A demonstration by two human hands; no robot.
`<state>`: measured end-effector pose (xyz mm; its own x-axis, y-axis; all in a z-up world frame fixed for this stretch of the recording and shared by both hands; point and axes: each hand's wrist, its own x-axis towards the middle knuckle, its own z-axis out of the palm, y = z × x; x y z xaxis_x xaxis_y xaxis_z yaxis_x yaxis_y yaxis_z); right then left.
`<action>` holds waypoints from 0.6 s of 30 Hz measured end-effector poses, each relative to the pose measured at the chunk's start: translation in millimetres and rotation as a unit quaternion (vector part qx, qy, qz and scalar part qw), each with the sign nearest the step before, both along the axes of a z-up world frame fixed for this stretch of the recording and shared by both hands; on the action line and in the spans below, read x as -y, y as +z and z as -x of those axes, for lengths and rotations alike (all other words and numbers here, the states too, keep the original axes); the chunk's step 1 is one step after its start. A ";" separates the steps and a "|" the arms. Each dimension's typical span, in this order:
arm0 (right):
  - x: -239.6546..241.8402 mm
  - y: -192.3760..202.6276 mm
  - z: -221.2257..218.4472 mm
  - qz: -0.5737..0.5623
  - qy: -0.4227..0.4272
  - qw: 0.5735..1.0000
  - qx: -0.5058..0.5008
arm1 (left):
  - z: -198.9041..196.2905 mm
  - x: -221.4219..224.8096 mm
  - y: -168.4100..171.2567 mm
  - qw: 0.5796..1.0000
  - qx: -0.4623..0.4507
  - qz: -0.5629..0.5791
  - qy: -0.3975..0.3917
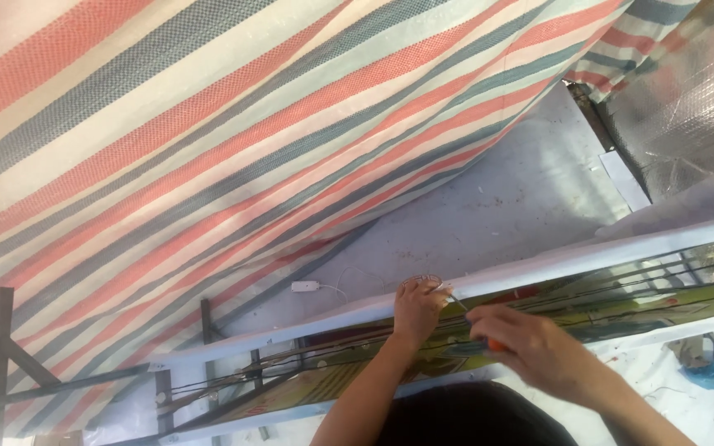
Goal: Applying double-sided tape to a metal frame and using a screwdriver to secure the material
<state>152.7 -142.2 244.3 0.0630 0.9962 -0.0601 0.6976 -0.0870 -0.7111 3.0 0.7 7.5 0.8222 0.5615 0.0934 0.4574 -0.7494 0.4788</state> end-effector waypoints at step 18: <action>-24.4 -24.7 2.5 -0.048 -0.015 0.998 0.022 | -0.7 -0.9 10.7 0.997 0.024 -0.065 -0.020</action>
<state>150.2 -117.8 219.6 0.0928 0.9949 0.0397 0.7263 -0.0404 -0.6862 3.7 1.5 18.3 0.8364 0.5092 0.2029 0.4056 -0.8238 0.3960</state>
